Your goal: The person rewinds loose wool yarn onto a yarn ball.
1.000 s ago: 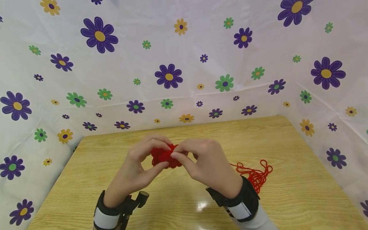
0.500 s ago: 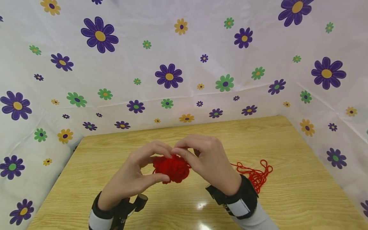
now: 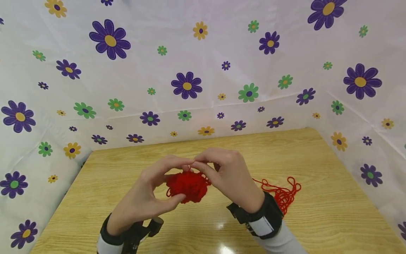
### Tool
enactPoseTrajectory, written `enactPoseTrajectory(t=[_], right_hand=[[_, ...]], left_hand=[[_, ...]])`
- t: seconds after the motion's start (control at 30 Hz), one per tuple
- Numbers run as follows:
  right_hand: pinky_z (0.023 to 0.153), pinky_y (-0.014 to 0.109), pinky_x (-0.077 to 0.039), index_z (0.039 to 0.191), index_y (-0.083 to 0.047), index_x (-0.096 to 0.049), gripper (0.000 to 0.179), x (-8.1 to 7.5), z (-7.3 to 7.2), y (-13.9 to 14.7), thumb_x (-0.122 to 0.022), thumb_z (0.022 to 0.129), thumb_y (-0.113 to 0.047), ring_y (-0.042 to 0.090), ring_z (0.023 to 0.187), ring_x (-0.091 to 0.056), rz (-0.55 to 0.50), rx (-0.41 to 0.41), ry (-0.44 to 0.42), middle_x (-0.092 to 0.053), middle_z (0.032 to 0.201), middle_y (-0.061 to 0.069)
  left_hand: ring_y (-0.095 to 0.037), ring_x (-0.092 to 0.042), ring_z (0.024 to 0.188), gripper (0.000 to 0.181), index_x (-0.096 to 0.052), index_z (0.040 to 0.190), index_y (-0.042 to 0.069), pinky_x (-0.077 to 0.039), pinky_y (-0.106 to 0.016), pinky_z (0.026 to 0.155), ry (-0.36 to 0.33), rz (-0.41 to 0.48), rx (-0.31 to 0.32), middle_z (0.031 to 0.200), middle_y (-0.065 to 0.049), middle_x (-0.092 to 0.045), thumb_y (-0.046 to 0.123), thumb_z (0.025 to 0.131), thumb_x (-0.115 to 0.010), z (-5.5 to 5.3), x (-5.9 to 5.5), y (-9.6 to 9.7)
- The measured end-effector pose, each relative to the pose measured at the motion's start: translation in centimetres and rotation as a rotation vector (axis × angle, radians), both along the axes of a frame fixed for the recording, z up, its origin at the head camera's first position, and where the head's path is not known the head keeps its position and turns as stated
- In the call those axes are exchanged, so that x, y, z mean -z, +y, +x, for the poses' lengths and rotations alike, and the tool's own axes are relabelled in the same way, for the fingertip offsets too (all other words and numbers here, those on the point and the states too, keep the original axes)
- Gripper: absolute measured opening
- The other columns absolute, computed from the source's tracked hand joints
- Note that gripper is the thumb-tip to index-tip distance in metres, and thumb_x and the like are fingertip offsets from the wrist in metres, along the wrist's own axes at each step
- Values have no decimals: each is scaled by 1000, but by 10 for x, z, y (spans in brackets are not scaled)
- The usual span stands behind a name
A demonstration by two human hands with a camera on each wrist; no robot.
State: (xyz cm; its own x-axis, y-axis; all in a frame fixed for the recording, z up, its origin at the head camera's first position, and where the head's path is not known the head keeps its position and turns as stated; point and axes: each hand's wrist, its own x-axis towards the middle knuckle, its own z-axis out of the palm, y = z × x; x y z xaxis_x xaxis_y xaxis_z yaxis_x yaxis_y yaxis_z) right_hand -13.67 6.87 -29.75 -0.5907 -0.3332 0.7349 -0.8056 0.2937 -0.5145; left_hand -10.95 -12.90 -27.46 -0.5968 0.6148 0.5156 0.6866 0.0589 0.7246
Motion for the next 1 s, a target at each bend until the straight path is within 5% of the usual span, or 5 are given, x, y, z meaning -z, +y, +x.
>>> enactPoseTrajectory(t=[0.3,0.6,1.0], right_hand=[[38,21,-29,88,-21,-67,8,21,-11,3,-61,83,-22,7,47,-35,38,25,-72,-58,74,-14],[40,21,-34,89,-20,-65,8,25,-12,3,-57,86,-21,7,49,-40,75,-3,-127,-57,73,-12],[40,21,-37,97,-17,-66,14,27,-9,2,-61,84,-16,7,46,-42,158,49,-175,-54,66,-14]], left_hand=[[-27,-51,91,45,-57,106,-3,-52,-38,63,19,188,5,103,-17,-49,-18,65,-64,-1,1,-3],[-37,-48,98,39,-52,105,-12,-49,-44,73,-26,365,-52,107,-27,-44,-19,68,-62,0,1,-6],[-30,-48,108,45,-45,118,-7,-46,-41,82,-47,202,8,124,-21,-45,-18,75,-55,-2,5,-6]])
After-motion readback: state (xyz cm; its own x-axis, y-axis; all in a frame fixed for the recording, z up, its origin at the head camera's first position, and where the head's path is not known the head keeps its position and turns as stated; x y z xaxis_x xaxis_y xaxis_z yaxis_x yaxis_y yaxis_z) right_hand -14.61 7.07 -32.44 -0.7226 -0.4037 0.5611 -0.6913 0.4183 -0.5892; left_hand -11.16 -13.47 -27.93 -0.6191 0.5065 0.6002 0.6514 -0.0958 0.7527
